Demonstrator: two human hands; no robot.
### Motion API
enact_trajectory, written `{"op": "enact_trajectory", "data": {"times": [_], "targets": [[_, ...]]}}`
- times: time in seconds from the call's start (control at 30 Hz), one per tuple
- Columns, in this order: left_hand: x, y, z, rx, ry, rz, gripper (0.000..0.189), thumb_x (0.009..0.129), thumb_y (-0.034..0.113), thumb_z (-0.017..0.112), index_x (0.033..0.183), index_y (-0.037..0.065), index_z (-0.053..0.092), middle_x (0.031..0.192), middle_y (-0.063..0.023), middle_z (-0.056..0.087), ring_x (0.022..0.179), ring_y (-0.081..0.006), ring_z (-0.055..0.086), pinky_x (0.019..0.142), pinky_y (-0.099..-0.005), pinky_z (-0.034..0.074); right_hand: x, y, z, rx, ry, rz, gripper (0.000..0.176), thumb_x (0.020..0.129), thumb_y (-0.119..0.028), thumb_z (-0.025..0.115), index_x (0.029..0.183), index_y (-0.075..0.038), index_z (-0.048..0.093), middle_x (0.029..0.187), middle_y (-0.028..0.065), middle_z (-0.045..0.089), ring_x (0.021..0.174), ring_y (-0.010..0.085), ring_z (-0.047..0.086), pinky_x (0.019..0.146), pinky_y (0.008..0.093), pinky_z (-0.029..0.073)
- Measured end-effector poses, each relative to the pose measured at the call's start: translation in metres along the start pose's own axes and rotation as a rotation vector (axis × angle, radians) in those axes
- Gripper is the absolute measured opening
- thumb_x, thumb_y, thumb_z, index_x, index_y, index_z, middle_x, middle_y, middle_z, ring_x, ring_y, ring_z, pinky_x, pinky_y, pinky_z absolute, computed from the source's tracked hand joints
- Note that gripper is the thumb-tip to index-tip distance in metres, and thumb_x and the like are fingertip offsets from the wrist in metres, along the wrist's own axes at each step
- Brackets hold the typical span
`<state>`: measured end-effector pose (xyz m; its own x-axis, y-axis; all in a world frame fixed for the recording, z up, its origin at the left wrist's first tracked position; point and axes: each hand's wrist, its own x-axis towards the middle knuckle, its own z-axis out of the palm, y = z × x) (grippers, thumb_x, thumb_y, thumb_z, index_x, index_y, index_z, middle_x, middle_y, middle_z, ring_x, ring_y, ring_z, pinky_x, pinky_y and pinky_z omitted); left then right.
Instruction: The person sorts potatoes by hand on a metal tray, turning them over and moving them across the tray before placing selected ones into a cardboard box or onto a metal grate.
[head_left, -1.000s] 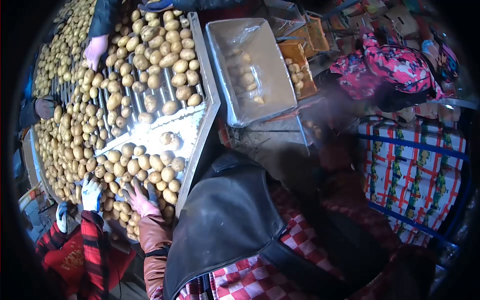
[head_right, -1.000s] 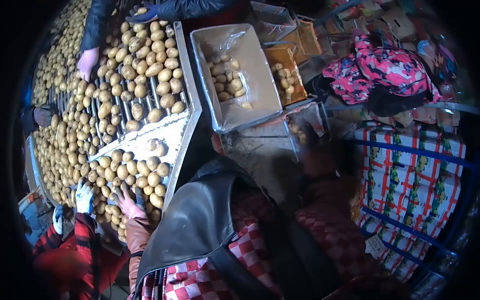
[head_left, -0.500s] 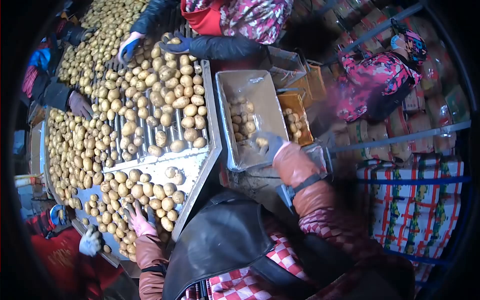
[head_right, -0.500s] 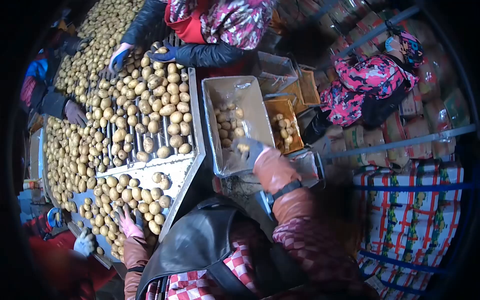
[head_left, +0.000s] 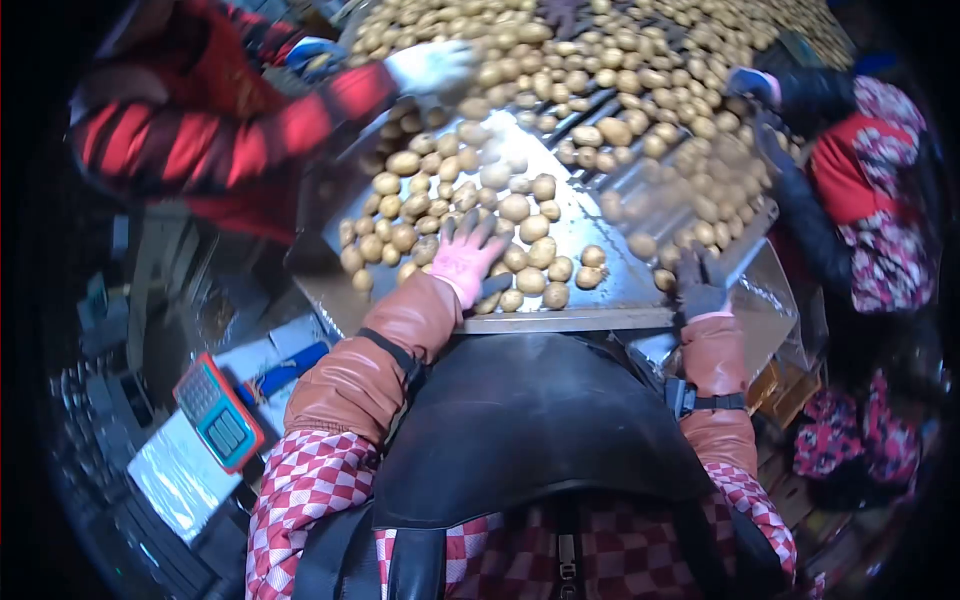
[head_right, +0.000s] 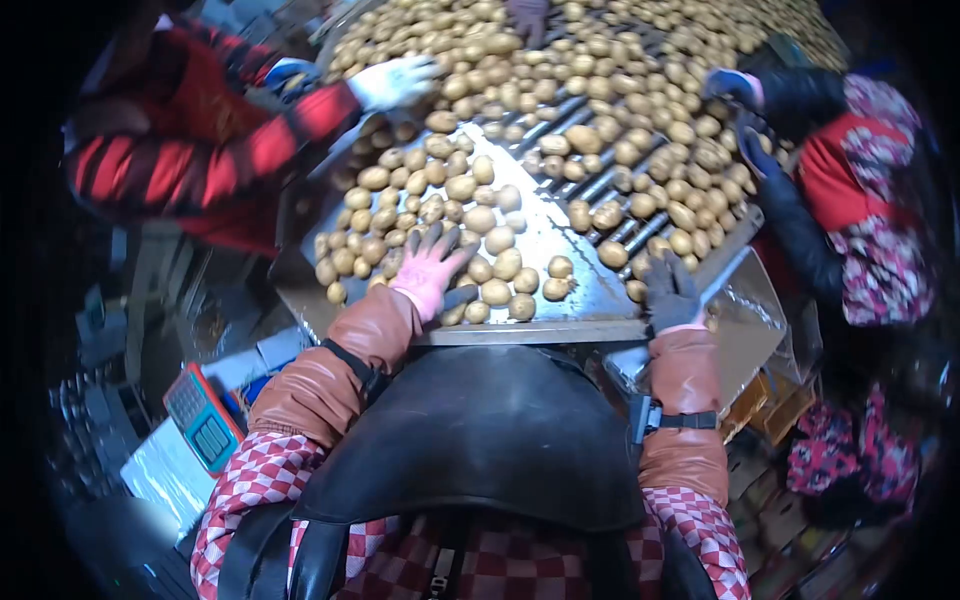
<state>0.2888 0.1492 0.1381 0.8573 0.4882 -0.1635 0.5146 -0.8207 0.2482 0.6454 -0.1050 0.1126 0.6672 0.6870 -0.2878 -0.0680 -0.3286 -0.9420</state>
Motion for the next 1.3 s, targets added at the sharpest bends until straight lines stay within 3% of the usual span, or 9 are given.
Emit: {"op": "enact_trajectory", "data": {"times": [0.03,0.23,0.47,0.63,0.8,0.87,1.07,1.2,1.3], "targets": [[-0.01,-0.016,-0.002,0.009,-0.027,-0.064,0.07,0.086,0.053,0.066,0.146,0.022,0.046,0.153,-0.0157,0.039,0.146,-0.0373,0.029,0.119,-0.0571,0.021,0.005,0.003,0.019,-0.122,-0.127,-0.116,0.046,0.1,-0.019,0.058,0.144,-0.008,0.049,0.132,0.0162,0.06,0.112,0.0269,0.064,0.09,0.0302,0.055],[-0.063,-0.046,0.005,-0.055,0.223,-0.548,0.053,0.082,0.038,0.072,0.129,0.015,0.061,0.135,-0.0116,0.057,0.132,-0.0361,0.045,0.112,-0.0523,0.032,0.022,-0.066,0.097,0.336,-0.349,0.537,0.057,0.093,-0.038,0.065,0.14,-0.008,0.051,0.117,0.0124,0.066,0.089,0.0183,0.066,0.072,0.0276,0.055],[-0.061,-0.045,0.014,-0.162,0.103,-0.007,0.044,0.084,0.031,0.07,0.125,0.019,0.062,0.142,-0.0122,0.05,0.138,-0.0372,0.038,0.113,-0.0555,0.031,0.025,-0.083,0.158,0.16,-0.619,0.562,0.036,0.097,-0.028,0.061,0.12,-0.001,0.062,0.095,0.0118,0.068,0.079,0.0219,0.066,0.063,0.032,0.053],[-0.099,-0.077,0.012,-0.109,0.317,-0.486,0.027,0.087,0.025,0.068,0.113,0.017,0.069,0.126,-0.0138,0.061,0.124,-0.0382,0.052,0.105,-0.0495,0.041,0.068,-0.063,0.1,-0.386,-0.654,0.533,0.027,0.094,-0.029,0.067,0.09,-0.002,0.066,0.072,0.0053,0.064,0.057,0.0154,0.057,0.052,0.0291,0.045],[-0.075,-0.096,-0.022,-0.153,0.369,-0.69,0.028,0.09,0.024,0.063,0.116,0.016,0.069,0.115,-0.0126,0.067,0.12,-0.0329,0.057,0.102,-0.046,0.045,0.041,-0.049,0.158,-0.875,-0.683,0.146,0.034,0.088,-0.031,0.075,0.103,0.0,0.068,0.076,0.0027,0.064,0.063,0.013,0.057,0.058,0.0295,0.048],[-0.039,-0.105,-0.035,-0.267,0.204,-0.832,0.032,0.094,0.022,0.057,0.124,0.017,0.066,0.12,-0.0164,0.067,0.117,-0.0353,0.06,0.103,-0.0455,0.045,0.05,-0.071,0.2,-0.469,-1.098,0.458,0.038,0.089,-0.03,0.074,0.112,-0.001,0.066,0.085,0.0029,0.066,0.068,0.0126,0.058,0.06,0.0298,0.049],[0.015,-0.129,-0.063,-0.265,-0.268,-0.919,0.046,0.093,0.026,0.059,0.138,0.019,0.057,0.127,-0.0184,0.065,0.12,-0.0342,0.061,0.101,-0.0437,0.048,0.046,-0.076,0.24,-0.368,-1.105,0.146,0.03,0.093,-0.025,0.068,0.117,-0.006,0.067,0.095,0.0053,0.071,0.083,0.0141,0.064,0.07,0.0285,0.053],[-0.003,-0.117,-0.077,-0.475,-0.051,-1.128,0.04,0.092,0.037,0.065,0.126,0.017,0.066,0.117,-0.0167,0.07,0.112,-0.0333,0.066,0.098,-0.0399,0.05,0.049,-0.088,0.228,0.071,-0.98,0.57,0.04,0.097,-0.024,0.063,0.132,-0.005,0.058,0.117,0.0086,0.066,0.096,0.019,0.067,0.078,0.0329,0.057],[0.015,-0.06,-0.097,-0.708,-0.118,-0.741,0.044,0.094,0.047,0.059,0.122,0.015,0.068,0.11,-0.016,0.072,0.109,-0.0312,0.067,0.098,-0.0378,0.049,0.043,-0.093,0.235,0.355,-0.9,0.668,0.043,0.1,-0.03,0.057,0.133,-0.003,0.056,0.12,0.0115,0.065,0.101,0.0227,0.068,0.082,0.0345,0.058]]}}
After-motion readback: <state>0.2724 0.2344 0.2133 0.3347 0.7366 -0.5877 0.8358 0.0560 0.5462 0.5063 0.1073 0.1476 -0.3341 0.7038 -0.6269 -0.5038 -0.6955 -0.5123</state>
